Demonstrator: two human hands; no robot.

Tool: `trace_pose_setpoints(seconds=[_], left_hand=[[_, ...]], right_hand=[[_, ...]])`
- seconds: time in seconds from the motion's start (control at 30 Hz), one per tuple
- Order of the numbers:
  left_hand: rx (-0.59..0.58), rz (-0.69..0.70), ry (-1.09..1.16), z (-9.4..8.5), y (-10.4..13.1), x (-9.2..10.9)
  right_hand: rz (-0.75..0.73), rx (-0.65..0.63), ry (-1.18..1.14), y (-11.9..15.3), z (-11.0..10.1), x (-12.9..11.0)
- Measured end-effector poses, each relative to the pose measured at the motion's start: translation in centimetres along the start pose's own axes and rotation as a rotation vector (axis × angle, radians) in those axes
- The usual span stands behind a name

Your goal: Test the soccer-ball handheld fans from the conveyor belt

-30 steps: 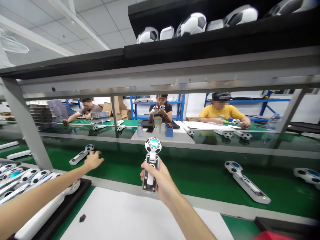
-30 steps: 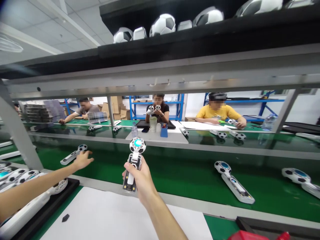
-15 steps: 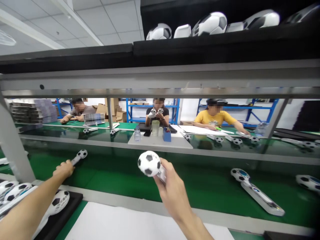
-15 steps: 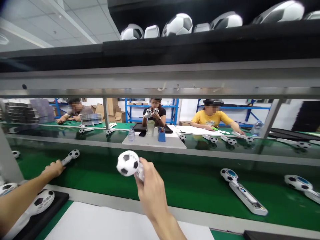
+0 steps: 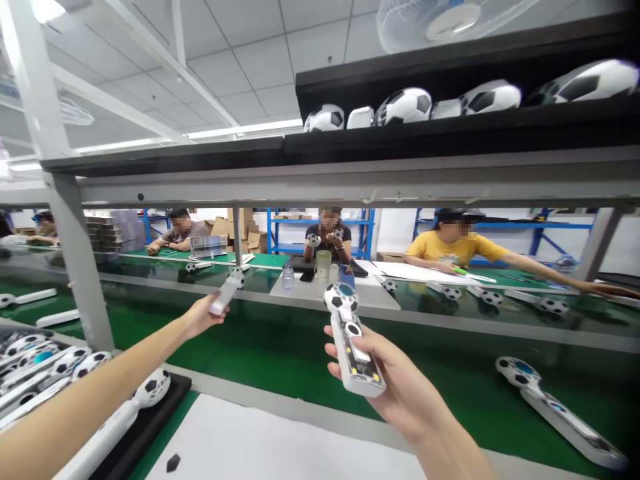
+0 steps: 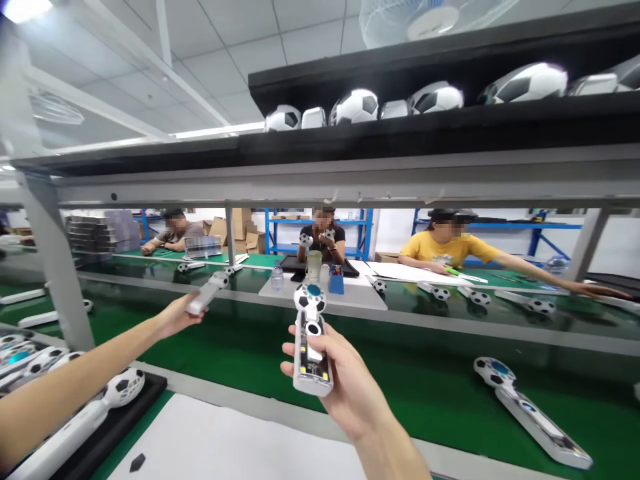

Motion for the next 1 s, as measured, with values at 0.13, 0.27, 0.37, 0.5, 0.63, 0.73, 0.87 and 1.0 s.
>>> trace_pose_setpoints(seconds=[0.13,0.27,0.37,0.5,0.63,0.73,0.87,1.0], left_hand=[[-0.224,0.245,0.155,7.8,4.7,3.8],[-0.428,0.363,0.245,13.5,10.3,3.3],[-0.555,0.326,0.277,16.5,12.5,1.1],[-0.658,0.250,0.276,19.1,13.3,-1.1],[-0.695,0.197,0.278,20.4,14.1,-1.7],[-0.750,0.137,0.313,21.4,15.6,-1.5],[-0.838,0.157,0.393,22.0,18.0,-0.3],[-0.750,0.235,0.286,21.0,18.1,-0.2]], right_hand=[[-0.078,-0.034,0.042,1.2,0.3,-2.0],[-0.085,-0.074,0.180,2.3,0.9,-3.1],[-0.075,-0.061,0.210,3.0,1.0,-3.7],[-0.097,-0.020,0.238,3.3,0.5,-4.4],[-0.098,-0.060,0.158,2.9,0.1,-4.2],[-0.095,-0.100,0.123,2.8,0.2,-4.2],[-0.128,-0.127,0.163,3.3,1.0,-4.6],[-0.190,-0.109,0.269,3.7,1.8,-4.9]])
Point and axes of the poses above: each hand's wrist, its own y-axis away from the middle knuckle, its own z-axis out of the palm, x = y × z, the point moved 10 cm from there along -y, towards the middle knuckle, and after that the axes turned 7 degrees about -x, right-handed, at the moved point
